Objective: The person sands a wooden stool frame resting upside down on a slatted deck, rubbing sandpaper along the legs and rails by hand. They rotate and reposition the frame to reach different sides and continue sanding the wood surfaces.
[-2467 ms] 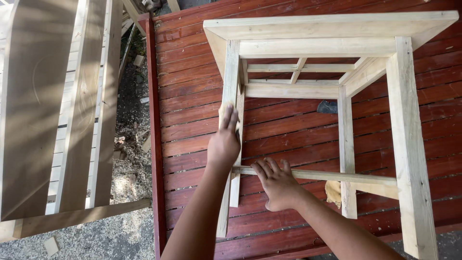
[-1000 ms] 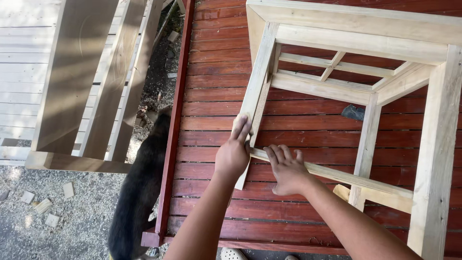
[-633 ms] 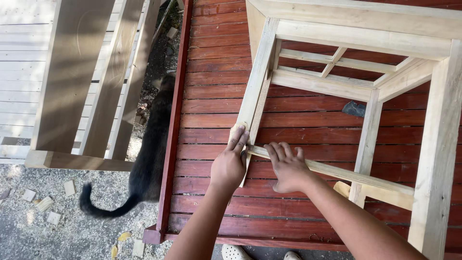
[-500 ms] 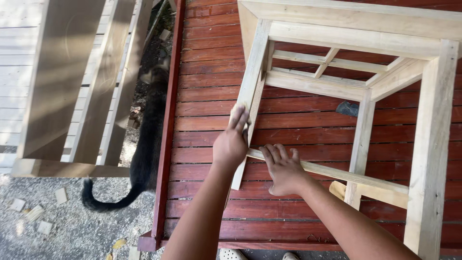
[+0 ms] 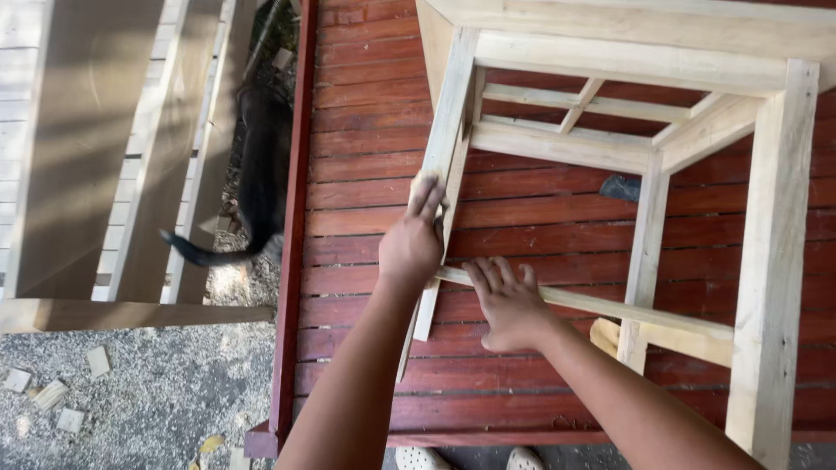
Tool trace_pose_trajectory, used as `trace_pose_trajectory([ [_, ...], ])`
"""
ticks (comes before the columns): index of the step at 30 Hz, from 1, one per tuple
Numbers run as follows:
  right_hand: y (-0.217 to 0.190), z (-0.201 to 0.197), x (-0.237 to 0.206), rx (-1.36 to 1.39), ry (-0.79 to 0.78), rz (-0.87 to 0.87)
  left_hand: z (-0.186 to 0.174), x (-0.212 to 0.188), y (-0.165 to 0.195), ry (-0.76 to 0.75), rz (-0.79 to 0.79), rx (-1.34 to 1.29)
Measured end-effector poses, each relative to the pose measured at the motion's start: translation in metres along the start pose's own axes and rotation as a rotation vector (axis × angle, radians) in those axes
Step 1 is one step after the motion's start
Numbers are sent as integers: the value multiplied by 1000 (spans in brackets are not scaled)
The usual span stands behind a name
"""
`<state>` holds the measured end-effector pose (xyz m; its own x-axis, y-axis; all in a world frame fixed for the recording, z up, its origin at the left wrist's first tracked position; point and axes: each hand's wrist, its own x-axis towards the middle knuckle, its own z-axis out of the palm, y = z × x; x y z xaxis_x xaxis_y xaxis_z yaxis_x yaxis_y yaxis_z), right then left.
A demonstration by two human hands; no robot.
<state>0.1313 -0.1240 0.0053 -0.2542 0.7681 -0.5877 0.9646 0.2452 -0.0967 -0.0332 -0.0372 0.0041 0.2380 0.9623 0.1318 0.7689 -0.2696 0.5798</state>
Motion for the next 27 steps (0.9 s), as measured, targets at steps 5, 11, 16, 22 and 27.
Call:
trace_pose_trajectory([
  [5, -2, -3, -2, 9, -25, 15, -13, -30, 4, -61, 1, -2],
  [11, -5, -5, -4, 16, -39, 25, -16, -52, -5, -85, -18, 18],
  [16, -3, 2, -4, 35, 23, 21, 6, 48, 2, -120, -10, 65],
  [22, -1, 6, -2, 27, -12, 83, 5, 112, 21, -64, 30, 55],
  [27, -5, 2, -4, 19, -22, 64, -19, -6, 2, -134, 138, 18],
])
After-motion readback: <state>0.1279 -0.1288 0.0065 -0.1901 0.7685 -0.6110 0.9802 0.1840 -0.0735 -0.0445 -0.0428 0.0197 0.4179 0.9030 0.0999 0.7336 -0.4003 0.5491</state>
